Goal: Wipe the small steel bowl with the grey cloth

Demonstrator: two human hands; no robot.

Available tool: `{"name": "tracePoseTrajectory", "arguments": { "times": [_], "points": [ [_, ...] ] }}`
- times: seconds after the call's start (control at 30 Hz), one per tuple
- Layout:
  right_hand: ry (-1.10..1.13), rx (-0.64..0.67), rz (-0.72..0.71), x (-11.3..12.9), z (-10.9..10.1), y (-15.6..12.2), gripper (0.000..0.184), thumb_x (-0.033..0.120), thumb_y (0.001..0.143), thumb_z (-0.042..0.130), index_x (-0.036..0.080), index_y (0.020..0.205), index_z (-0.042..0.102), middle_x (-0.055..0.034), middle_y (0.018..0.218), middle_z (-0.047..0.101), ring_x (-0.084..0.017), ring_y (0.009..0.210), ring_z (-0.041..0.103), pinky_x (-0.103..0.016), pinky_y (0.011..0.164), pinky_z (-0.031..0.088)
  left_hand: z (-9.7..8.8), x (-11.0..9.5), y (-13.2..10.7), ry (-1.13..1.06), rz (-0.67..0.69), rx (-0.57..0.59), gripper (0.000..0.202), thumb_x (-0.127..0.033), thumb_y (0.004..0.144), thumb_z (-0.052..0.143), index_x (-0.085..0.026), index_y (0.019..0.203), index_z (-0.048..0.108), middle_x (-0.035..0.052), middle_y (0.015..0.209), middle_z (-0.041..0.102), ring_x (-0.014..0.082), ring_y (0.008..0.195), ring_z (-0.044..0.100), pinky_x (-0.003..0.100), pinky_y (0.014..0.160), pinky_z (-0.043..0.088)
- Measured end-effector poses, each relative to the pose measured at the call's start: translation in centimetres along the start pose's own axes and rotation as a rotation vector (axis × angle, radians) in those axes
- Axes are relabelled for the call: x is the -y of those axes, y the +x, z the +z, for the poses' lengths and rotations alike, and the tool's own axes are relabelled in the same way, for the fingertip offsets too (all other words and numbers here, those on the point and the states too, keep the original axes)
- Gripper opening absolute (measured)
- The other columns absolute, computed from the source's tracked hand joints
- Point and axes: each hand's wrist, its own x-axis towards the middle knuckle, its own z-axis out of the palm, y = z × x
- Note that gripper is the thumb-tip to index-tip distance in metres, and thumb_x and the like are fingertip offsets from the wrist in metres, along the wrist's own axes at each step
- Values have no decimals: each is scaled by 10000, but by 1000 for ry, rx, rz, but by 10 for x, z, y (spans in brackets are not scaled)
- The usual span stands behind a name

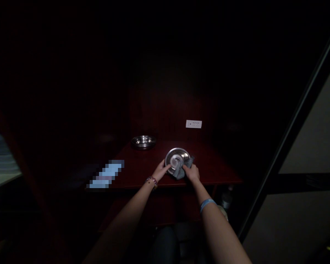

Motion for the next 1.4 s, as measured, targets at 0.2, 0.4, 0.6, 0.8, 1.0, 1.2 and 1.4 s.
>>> {"name": "tracePoseTrajectory", "arguments": {
  "times": [0.2,0.4,0.6,0.8,1.0,1.2,1.4],
  "points": [
    [-24,16,14,2,-1,0,454,484,799,537,169,1103,656,-143,1060,675,-259,1018,626,-305,826,479,0,11,3,41,44,46,605,-338,648,727,-134,1189,548,114,1209,615,242,1120,561,382,1015,392],
    [-3,24,0,0,1,2,423,468,791,550,155,1047,676,-148,1034,682,-247,995,637,-289,811,482,1,9,5,36,19,15,480,-242,631,708,-116,1083,608,114,1104,668,263,1066,590,406,992,411],
    [-17,27,0,-2,-1,5,434,497,764,568,157,1004,693,-147,1024,686,-259,968,645,-301,788,489,2,-6,1,-3,-47,-33,409,-175,607,682,-122,1011,651,84,974,710,267,999,617,397,950,442],
    [-31,15,-20,-3,-2,5,431,499,743,590,158,984,700,-138,991,695,-250,943,651,-286,769,490,-1,-13,-2,-39,-86,11,394,-133,600,648,-122,993,666,68,939,716,260,970,625,378,909,463],
    [-5,-43,-86,-5,-2,6,380,457,769,570,177,993,694,-114,958,704,-225,904,656,-264,752,480,-1,-6,1,-43,-61,18,422,-179,632,666,-125,1050,650,78,1005,708,261,1017,614,387,946,446],
    [58,-83,-111,-4,1,7,336,409,789,548,168,971,694,-101,937,708,-207,879,660,-239,746,477,1,7,3,4,-24,29,486,-362,701,680,-122,1116,604,114,1153,654,264,1089,588,398,996,421],
    [98,-96,-81,-2,7,8,339,392,797,546,166,1007,685,-101,979,704,-212,946,650,-246,801,467,5,5,-1,76,70,154,575,-386,730,673,-145,1231,528,118,1280,578,274,1180,532,378,1041,389]
  ]
}}
